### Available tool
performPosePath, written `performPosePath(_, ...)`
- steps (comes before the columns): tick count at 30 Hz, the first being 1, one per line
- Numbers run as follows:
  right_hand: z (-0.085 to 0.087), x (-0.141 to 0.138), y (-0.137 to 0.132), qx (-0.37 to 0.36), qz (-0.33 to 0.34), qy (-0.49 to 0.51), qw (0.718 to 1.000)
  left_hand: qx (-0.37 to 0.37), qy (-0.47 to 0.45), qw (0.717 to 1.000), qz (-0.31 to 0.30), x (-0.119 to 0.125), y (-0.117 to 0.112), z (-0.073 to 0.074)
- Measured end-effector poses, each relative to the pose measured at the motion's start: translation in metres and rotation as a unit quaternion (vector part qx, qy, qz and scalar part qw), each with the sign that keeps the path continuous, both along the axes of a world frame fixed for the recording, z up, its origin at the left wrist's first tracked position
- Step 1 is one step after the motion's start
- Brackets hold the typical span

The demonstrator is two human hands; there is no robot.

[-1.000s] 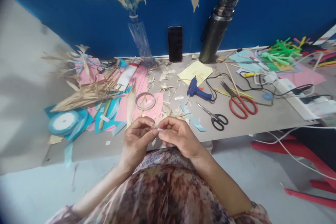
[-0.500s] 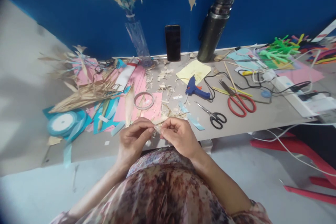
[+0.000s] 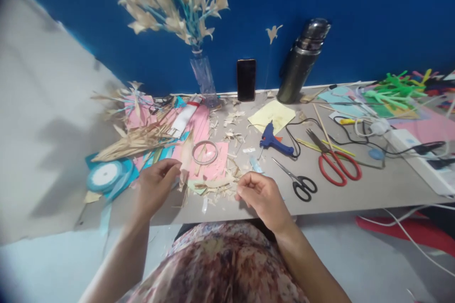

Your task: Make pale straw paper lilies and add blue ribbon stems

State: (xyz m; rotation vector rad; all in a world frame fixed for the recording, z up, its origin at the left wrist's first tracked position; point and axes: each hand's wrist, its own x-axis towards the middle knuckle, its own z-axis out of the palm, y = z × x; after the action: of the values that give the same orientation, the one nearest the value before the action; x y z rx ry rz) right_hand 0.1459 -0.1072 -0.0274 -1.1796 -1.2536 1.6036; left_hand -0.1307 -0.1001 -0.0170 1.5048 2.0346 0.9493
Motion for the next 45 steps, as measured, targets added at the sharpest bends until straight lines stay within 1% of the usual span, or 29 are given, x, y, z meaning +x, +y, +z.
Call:
performPosePath(2,-0.002,0.008,0.004,0.001,-0.010,-0.017,1.000,-0.012,0.034,0.999,-0.011,-0.005,0.007,0.003)
performPosePath(4,-0.005,0.017,0.008,-0.001,-0.028,-0.030,0.999,-0.025,0.041,0.998,-0.030,-0.004,0.015,0.008)
performPosePath(8,-0.012,0.038,0.015,-0.006,-0.084,-0.037,0.996,-0.044,0.022,0.993,-0.105,0.013,0.032,0.022)
performPosePath(10,-0.015,0.046,0.017,-0.010,-0.107,-0.038,0.994,-0.043,0.028,0.989,-0.140,0.022,0.042,0.027)
performPosePath(13,-0.016,0.054,0.015,-0.023,-0.122,-0.042,0.991,-0.031,0.043,0.987,-0.154,0.028,0.058,0.026)
performPosePath(15,-0.016,0.057,0.013,-0.034,-0.127,-0.046,0.990,-0.023,0.059,0.987,-0.149,0.030,0.071,0.022)
performPosePath(17,-0.014,0.059,0.012,-0.044,-0.129,-0.050,0.989,-0.016,0.090,0.982,-0.164,0.034,0.087,0.017)
performPosePath(19,-0.012,0.059,0.012,-0.049,-0.137,-0.055,0.988,-0.009,0.153,0.966,-0.208,0.042,0.103,0.014)
performPosePath(20,-0.011,0.059,0.012,-0.049,-0.143,-0.055,0.987,-0.005,0.201,0.951,-0.234,0.048,0.110,0.014)
performPosePath(23,-0.007,0.058,0.014,-0.041,-0.160,-0.048,0.985,0.008,0.344,0.885,-0.313,0.065,0.127,0.015)
performPosePath(25,-0.006,0.059,0.015,-0.035,-0.156,-0.043,0.986,0.017,0.395,0.852,-0.343,0.073,0.135,0.016)
performPosePath(26,-0.006,0.059,0.015,-0.034,-0.154,-0.041,0.987,0.018,0.405,0.843,-0.353,0.075,0.138,0.016)
performPosePath(28,-0.007,0.060,0.014,-0.038,-0.149,-0.037,0.987,0.006,0.397,0.842,-0.366,0.075,0.144,0.015)
performPosePath(29,-0.008,0.061,0.013,-0.041,-0.147,-0.035,0.988,-0.002,0.377,0.849,-0.369,0.074,0.146,0.014)
performPosePath(30,-0.009,0.061,0.013,-0.046,-0.145,-0.034,0.988,-0.005,0.339,0.867,-0.366,0.071,0.148,0.012)
performPosePath(31,-0.009,0.062,0.012,-0.049,-0.145,-0.033,0.988,-0.001,0.287,0.890,-0.355,0.069,0.149,0.011)
performPosePath(32,-0.010,0.062,0.012,-0.051,-0.144,-0.034,0.988,0.008,0.232,0.912,-0.338,0.066,0.150,0.010)
performPosePath(34,-0.009,0.061,0.012,-0.049,-0.145,-0.038,0.988,0.036,0.142,0.944,-0.296,0.060,0.147,0.009)
performPosePath(36,-0.006,0.057,0.013,-0.041,-0.136,-0.042,0.989,0.043,0.013,0.970,-0.239,0.055,0.139,0.010)
performPosePath(37,-0.003,0.054,0.015,-0.034,-0.128,-0.043,0.990,0.031,-0.082,0.973,-0.212,0.053,0.133,0.011)
performPosePath(38,-0.001,0.050,0.016,-0.024,-0.117,-0.043,0.992,0.010,-0.202,0.962,-0.184,0.052,0.126,0.012)
performPosePath(39,0.002,0.045,0.017,-0.012,-0.105,-0.041,0.994,-0.014,-0.320,0.933,-0.164,0.051,0.118,0.013)
performPosePath(40,0.006,0.040,0.019,0.001,-0.093,-0.038,0.995,-0.034,-0.414,0.896,-0.156,0.051,0.110,0.014)
performPosePath(42,0.012,0.029,0.022,0.025,-0.071,-0.033,0.997,-0.052,-0.531,0.831,-0.160,0.051,0.095,0.016)
performPosePath(43,0.015,0.023,0.023,0.035,-0.060,-0.031,0.997,-0.051,-0.569,0.804,-0.166,0.051,0.088,0.017)
performPosePath(45,0.021,0.013,0.026,0.051,-0.046,-0.033,0.997,-0.041,-0.623,0.760,-0.183,0.051,0.075,0.019)
